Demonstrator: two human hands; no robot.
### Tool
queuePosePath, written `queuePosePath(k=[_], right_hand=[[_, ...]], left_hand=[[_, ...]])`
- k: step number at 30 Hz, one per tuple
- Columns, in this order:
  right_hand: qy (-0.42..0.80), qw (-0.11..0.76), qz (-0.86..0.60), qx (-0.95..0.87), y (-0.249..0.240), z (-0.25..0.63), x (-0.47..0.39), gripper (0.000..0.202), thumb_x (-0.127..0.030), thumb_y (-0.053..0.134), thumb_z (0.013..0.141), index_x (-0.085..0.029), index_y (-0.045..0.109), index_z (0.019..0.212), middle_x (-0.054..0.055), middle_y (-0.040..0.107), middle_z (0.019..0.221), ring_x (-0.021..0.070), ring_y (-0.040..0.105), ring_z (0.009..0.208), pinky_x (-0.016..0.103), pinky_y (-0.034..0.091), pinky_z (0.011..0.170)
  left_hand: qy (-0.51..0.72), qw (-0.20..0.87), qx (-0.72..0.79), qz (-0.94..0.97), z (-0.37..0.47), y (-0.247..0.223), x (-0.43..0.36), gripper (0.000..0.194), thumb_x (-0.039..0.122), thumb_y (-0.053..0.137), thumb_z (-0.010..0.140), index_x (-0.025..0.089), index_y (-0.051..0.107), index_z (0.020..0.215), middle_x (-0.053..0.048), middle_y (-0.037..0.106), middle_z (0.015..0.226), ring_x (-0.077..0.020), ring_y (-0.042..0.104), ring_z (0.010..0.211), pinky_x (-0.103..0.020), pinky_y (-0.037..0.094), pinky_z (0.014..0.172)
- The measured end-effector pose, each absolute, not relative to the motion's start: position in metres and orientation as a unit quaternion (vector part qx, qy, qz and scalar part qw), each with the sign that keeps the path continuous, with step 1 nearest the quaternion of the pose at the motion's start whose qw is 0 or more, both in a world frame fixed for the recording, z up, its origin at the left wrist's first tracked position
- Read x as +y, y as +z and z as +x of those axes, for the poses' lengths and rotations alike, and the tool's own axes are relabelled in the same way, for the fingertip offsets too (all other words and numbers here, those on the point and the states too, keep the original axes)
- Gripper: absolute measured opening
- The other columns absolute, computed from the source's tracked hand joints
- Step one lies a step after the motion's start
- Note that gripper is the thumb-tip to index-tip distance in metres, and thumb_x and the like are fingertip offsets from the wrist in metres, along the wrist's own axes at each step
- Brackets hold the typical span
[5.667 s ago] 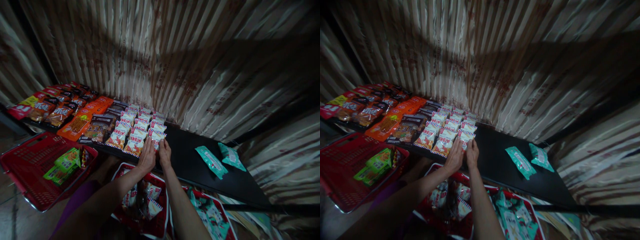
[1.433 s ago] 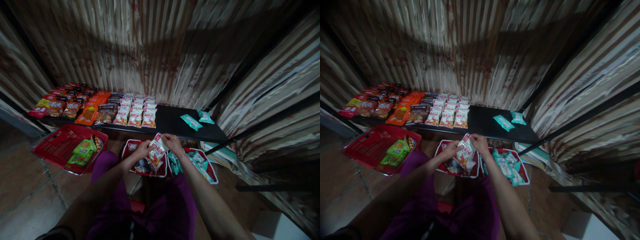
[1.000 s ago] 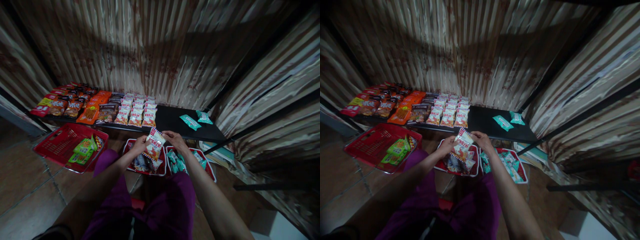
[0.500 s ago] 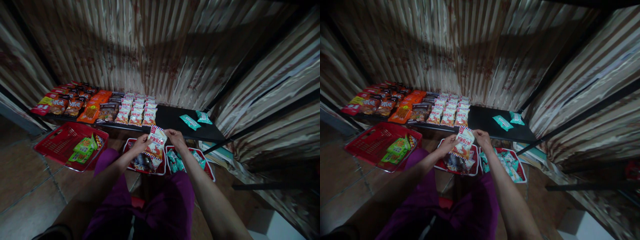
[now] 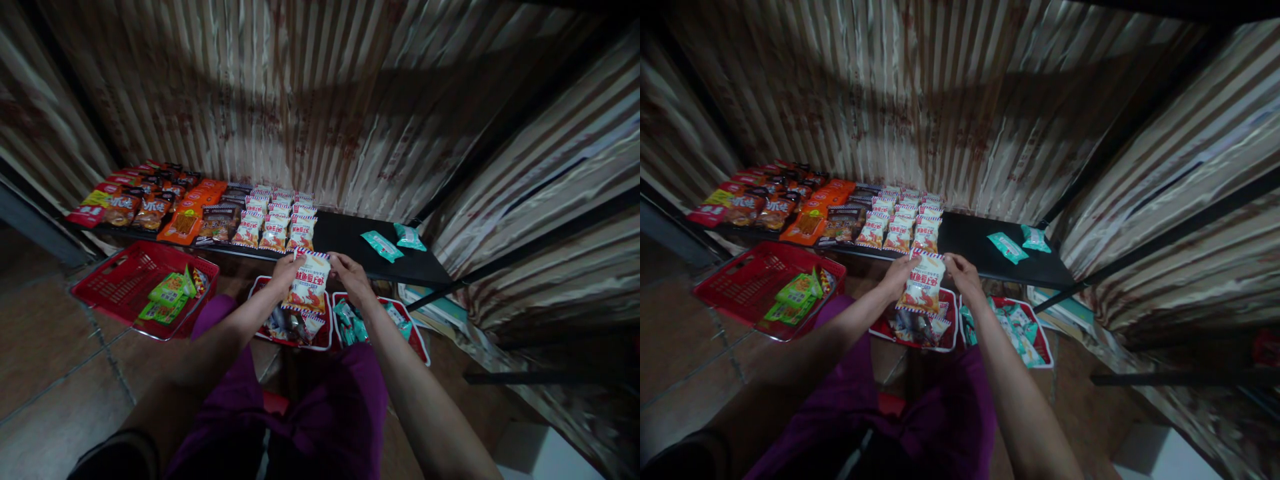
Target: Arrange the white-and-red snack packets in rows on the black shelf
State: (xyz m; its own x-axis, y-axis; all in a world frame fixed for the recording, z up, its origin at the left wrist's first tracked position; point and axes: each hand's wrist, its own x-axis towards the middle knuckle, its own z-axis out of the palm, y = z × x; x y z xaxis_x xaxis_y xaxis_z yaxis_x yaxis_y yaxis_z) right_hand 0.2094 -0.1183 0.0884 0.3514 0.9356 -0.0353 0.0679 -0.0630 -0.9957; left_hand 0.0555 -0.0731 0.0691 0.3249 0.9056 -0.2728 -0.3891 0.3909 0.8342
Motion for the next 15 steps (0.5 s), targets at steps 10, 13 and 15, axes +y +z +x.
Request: queuePosePath(k=[10, 13, 15], right_hand=[[0.529, 0.54, -0.552, -0.352, 0.063, 0.188, -0.145, 0.048, -0.051, 0.072, 0.061, -0.023, 0.066, 0.098, 0.004, 0.071, 0.099, 0.0232, 0.067, 0.087, 0.035, 0.054, 0.077], [0.532, 0.55, -0.547, -0.339, 0.063, 0.185, -0.145, 0.046, -0.047, 0.075, 0.058, -0.023, 0.067, 0.097, 0.003, 0.072, 0.097, 0.0227, 0.067, 0.085, 0.036, 0.053, 0.078], [0.534, 0.56, -0.543, -0.324, 0.064, 0.183, -0.144, 0.044, -0.045, 0.077, 0.057, -0.022, 0.067, 0.093, 0.002, 0.073, 0.093, 0.0225, 0.068, 0.082, 0.036, 0.054, 0.077]], left_hand=[[0.48, 0.736, 0.391, 0.273, 0.062, 0.068, -0.065, 0.028, 0.036, 0.071, 0.064, 0.015, 0.062, 0.079, -0.002, 0.065, 0.06, -0.0176, 0.064, 0.062, -0.033, 0.052, 0.065], [0.485, 0.733, 0.395, 0.267, 0.063, 0.067, -0.064, 0.029, 0.037, 0.072, 0.063, 0.014, 0.061, 0.077, -0.002, 0.066, 0.061, -0.0166, 0.063, 0.058, -0.032, 0.052, 0.063], [0.487, 0.732, 0.398, 0.263, 0.064, 0.068, -0.064, 0.029, 0.037, 0.072, 0.062, 0.014, 0.061, 0.075, -0.002, 0.067, 0.062, -0.0161, 0.062, 0.056, -0.031, 0.051, 0.061]])
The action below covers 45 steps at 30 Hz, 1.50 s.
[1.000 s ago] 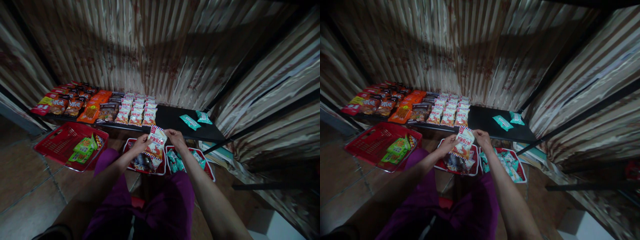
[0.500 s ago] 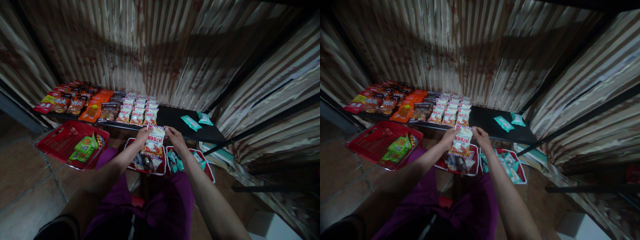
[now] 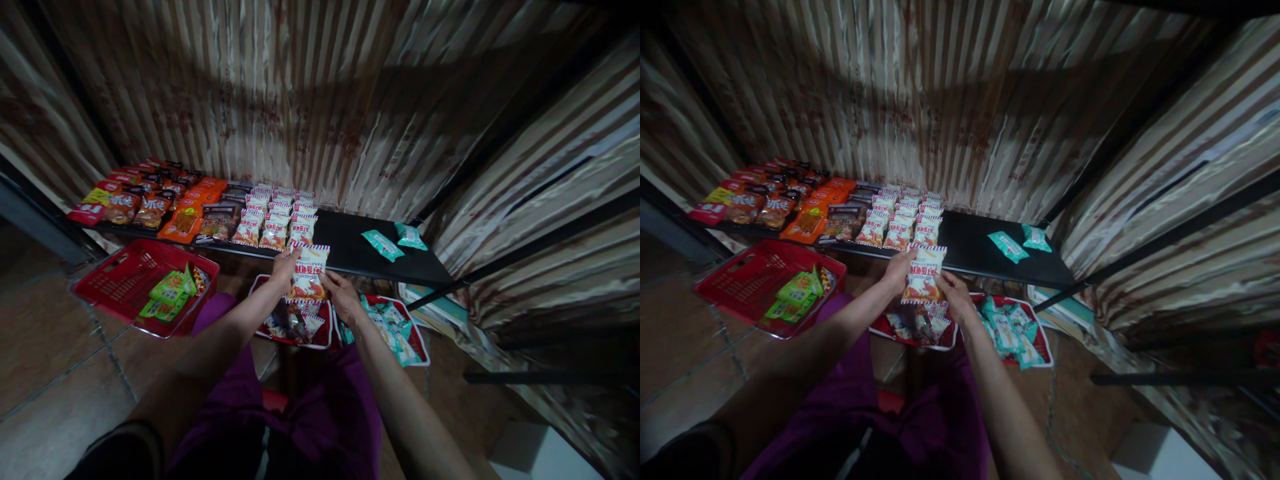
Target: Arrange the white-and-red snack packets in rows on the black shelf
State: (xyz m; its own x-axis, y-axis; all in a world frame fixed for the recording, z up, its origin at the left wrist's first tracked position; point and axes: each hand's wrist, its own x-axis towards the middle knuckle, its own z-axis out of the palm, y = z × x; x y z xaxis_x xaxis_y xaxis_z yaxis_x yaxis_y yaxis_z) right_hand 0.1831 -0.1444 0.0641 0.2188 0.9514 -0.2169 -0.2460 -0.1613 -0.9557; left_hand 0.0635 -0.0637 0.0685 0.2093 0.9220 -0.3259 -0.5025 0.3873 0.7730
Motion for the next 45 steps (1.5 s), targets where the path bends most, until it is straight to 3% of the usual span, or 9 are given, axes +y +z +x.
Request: queuePosePath(k=[4, 10, 17, 24, 29, 32, 37, 45], right_hand=[[0.518, 0.574, -0.556, -0.305, 0.063, 0.181, -0.145, 0.045, -0.046, 0.077, 0.055, -0.021, 0.067, 0.091, 0.003, 0.074, 0.087, 0.0233, 0.068, 0.078, 0.037, 0.055, 0.073], [0.522, 0.565, -0.552, -0.32, 0.06, 0.178, -0.152, 0.049, -0.055, 0.07, 0.061, -0.023, 0.065, 0.098, 0.005, 0.072, 0.095, 0.0236, 0.068, 0.084, 0.034, 0.055, 0.07], [0.523, 0.577, -0.558, -0.285, 0.056, 0.181, -0.154, 0.041, -0.044, 0.077, 0.055, -0.022, 0.066, 0.088, 0.003, 0.073, 0.083, 0.0227, 0.068, 0.077, 0.034, 0.055, 0.067], [0.494, 0.624, -0.566, -0.214, 0.053, 0.183, -0.149, 0.032, -0.038, 0.077, 0.055, -0.021, 0.065, 0.078, 0.003, 0.072, 0.072, 0.0231, 0.068, 0.07, 0.036, 0.056, 0.062], [0.48, 0.62, -0.583, -0.213, 0.057, 0.184, -0.149, 0.03, -0.038, 0.076, 0.057, -0.02, 0.066, 0.079, 0.005, 0.073, 0.074, 0.024, 0.068, 0.07, 0.034, 0.055, 0.058], [0.486, 0.62, -0.577, -0.217, 0.059, 0.184, -0.151, 0.03, -0.041, 0.076, 0.059, -0.02, 0.066, 0.078, 0.005, 0.073, 0.077, 0.0209, 0.067, 0.069, 0.03, 0.054, 0.055], [0.532, 0.614, -0.547, -0.203, 0.057, 0.183, -0.156, 0.032, -0.035, 0.081, 0.055, -0.023, 0.068, 0.081, -0.002, 0.071, 0.08, 0.0102, 0.063, 0.064, 0.022, 0.054, 0.059], [0.533, 0.631, -0.528, -0.199, 0.051, 0.181, -0.159, 0.032, -0.024, 0.083, 0.048, -0.022, 0.07, 0.077, -0.004, 0.069, 0.074, 0.0064, 0.06, 0.064, 0.016, 0.051, 0.06]], left_hand=[[0.496, 0.713, 0.417, 0.267, 0.064, 0.07, -0.062, 0.029, 0.037, 0.073, 0.059, 0.013, 0.062, 0.071, -0.003, 0.066, 0.062, -0.0151, 0.061, 0.055, -0.029, 0.05, 0.057], [0.509, 0.682, 0.456, 0.261, 0.065, 0.07, -0.059, 0.024, 0.034, 0.071, 0.062, 0.014, 0.059, 0.064, 0.0, 0.061, 0.055, -0.0134, 0.058, 0.051, -0.028, 0.049, 0.055], [0.485, 0.696, 0.466, 0.252, 0.066, 0.081, -0.057, 0.015, 0.028, 0.066, 0.069, 0.014, 0.059, 0.068, 0.0, 0.062, 0.057, -0.0143, 0.06, 0.055, -0.03, 0.049, 0.062], [0.371, 0.761, 0.437, 0.303, 0.057, 0.075, -0.065, 0.031, 0.044, 0.068, 0.067, 0.016, 0.063, 0.079, -0.001, 0.063, 0.06, -0.0131, 0.058, 0.054, -0.026, 0.047, 0.059], [0.336, 0.786, 0.369, 0.365, 0.051, 0.066, -0.077, 0.033, 0.035, 0.076, 0.059, 0.014, 0.063, 0.082, -0.003, 0.067, 0.069, -0.014, 0.061, 0.058, -0.027, 0.048, 0.061], [0.359, 0.787, 0.342, 0.367, 0.056, 0.061, -0.077, 0.035, 0.028, 0.078, 0.057, 0.013, 0.063, 0.085, -0.006, 0.07, 0.077, -0.0171, 0.064, 0.066, -0.03, 0.05, 0.067], [0.403, 0.763, 0.375, 0.338, 0.063, 0.057, -0.07, 0.028, 0.027, 0.076, 0.061, 0.013, 0.062, 0.081, -0.005, 0.069, 0.068, -0.0172, 0.064, 0.062, -0.032, 0.051, 0.067], [0.407, 0.756, 0.39, 0.332, 0.063, 0.061, -0.07, 0.021, 0.026, 0.072, 0.066, 0.013, 0.061, 0.077, -0.004, 0.066, 0.061, -0.0176, 0.063, 0.058, -0.033, 0.051, 0.065]])
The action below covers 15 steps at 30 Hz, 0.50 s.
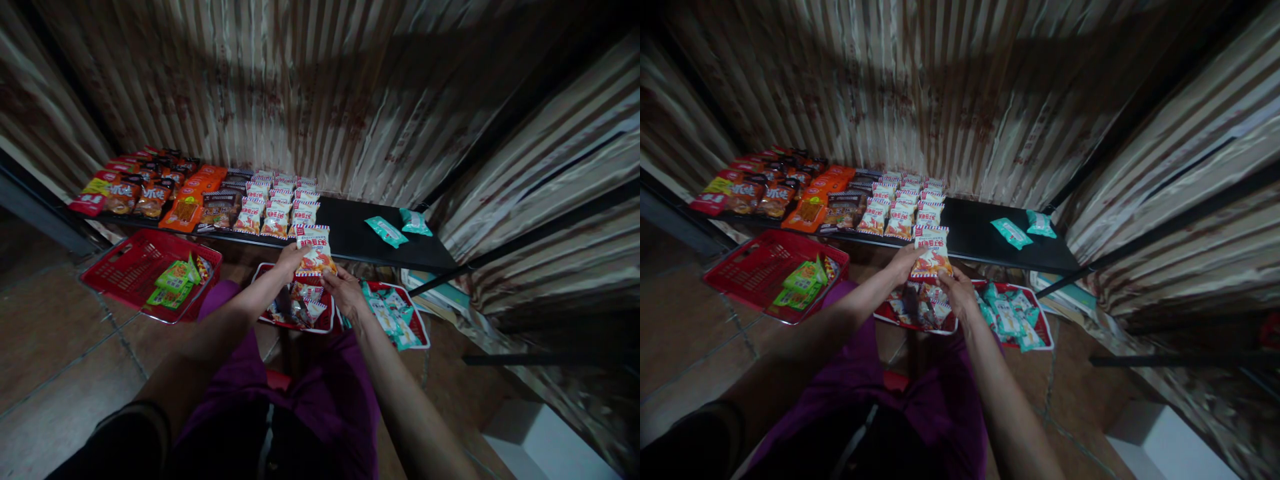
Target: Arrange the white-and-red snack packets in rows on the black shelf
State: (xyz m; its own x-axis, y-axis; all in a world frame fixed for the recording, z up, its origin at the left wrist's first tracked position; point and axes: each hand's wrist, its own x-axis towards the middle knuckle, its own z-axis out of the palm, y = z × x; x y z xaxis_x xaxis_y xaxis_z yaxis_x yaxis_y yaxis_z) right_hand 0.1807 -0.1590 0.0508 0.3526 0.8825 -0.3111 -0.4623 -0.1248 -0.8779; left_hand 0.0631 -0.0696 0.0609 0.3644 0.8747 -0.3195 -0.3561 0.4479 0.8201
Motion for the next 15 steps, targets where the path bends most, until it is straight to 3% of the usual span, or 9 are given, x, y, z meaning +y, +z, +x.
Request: queuePosePath(k=[10, 15], right_hand=[[0.505, 0.664, -0.517, -0.189, 0.049, 0.174, -0.159, 0.034, -0.023, 0.083, 0.046, -0.022, 0.07, 0.078, -0.004, 0.067, 0.072, 0.0066, 0.056, 0.059, 0.016, 0.047, 0.052], [0.482, 0.684, -0.517, -0.183, 0.047, 0.175, -0.158, 0.031, -0.022, 0.081, 0.048, -0.022, 0.069, 0.077, -0.004, 0.067, 0.07, 0.0066, 0.054, 0.057, 0.017, 0.045, 0.05]], left_hand=[[0.4, 0.766, 0.377, 0.333, 0.062, 0.058, -0.069, 0.027, 0.035, 0.073, 0.064, 0.014, 0.061, 0.077, -0.004, 0.066, 0.066, -0.0166, 0.062, 0.06, -0.033, 0.05, 0.066], [0.364, 0.799, 0.308, 0.367, 0.049, 0.063, -0.082, 0.033, 0.032, 0.074, 0.062, 0.014, 0.063, 0.088, -0.007, 0.069, 0.083, -0.0173, 0.063, 0.073, -0.032, 0.05, 0.071]])
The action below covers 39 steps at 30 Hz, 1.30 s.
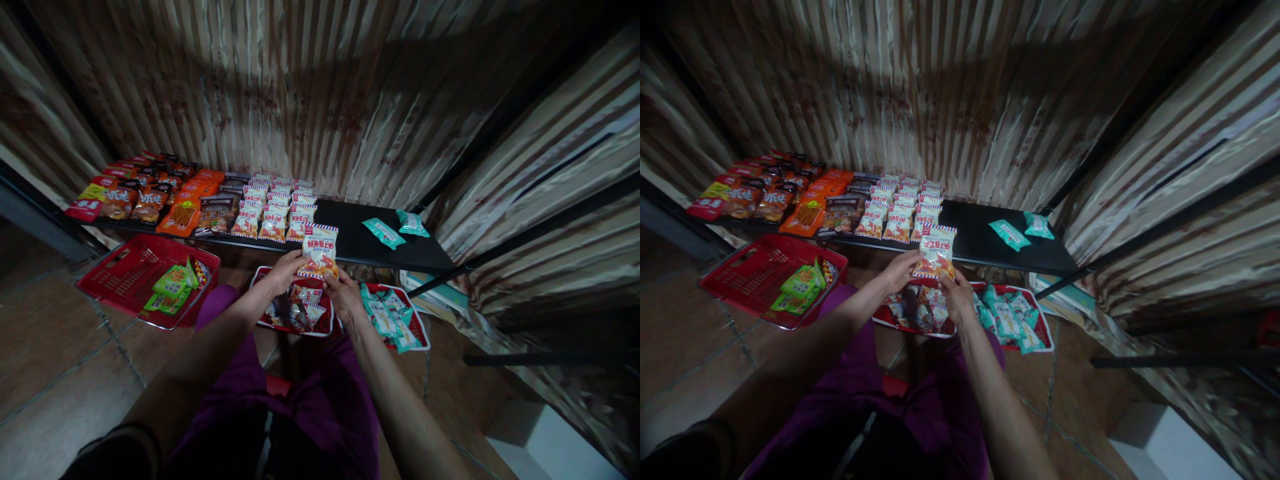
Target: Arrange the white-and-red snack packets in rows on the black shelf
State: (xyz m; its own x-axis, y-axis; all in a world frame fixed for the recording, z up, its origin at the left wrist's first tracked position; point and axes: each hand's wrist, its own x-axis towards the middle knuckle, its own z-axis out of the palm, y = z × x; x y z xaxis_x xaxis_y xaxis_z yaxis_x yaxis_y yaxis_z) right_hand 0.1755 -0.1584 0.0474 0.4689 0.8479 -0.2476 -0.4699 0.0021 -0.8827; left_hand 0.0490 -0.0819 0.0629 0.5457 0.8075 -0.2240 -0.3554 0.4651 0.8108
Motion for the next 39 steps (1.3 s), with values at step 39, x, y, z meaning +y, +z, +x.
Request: queuePosePath(k=[39], right_hand=[[0.043, 0.419, -0.646, -0.637, 0.041, 0.157, -0.185, 0.04, -0.021, 0.045, 0.082, -0.021, 0.057, 0.119, 0.008, 0.063, 0.09, 0.0216, 0.057, 0.086, 0.036, 0.046, 0.081]], left_hand=[[0.389, 0.846, 0.206, 0.302, 0.061, 0.04, -0.109, 0.054, 0.02, 0.068, 0.065, 0.023, 0.055, 0.117, -0.005, 0.066, 0.104, -0.0172, 0.062, 0.092, -0.032, 0.046, 0.087]])
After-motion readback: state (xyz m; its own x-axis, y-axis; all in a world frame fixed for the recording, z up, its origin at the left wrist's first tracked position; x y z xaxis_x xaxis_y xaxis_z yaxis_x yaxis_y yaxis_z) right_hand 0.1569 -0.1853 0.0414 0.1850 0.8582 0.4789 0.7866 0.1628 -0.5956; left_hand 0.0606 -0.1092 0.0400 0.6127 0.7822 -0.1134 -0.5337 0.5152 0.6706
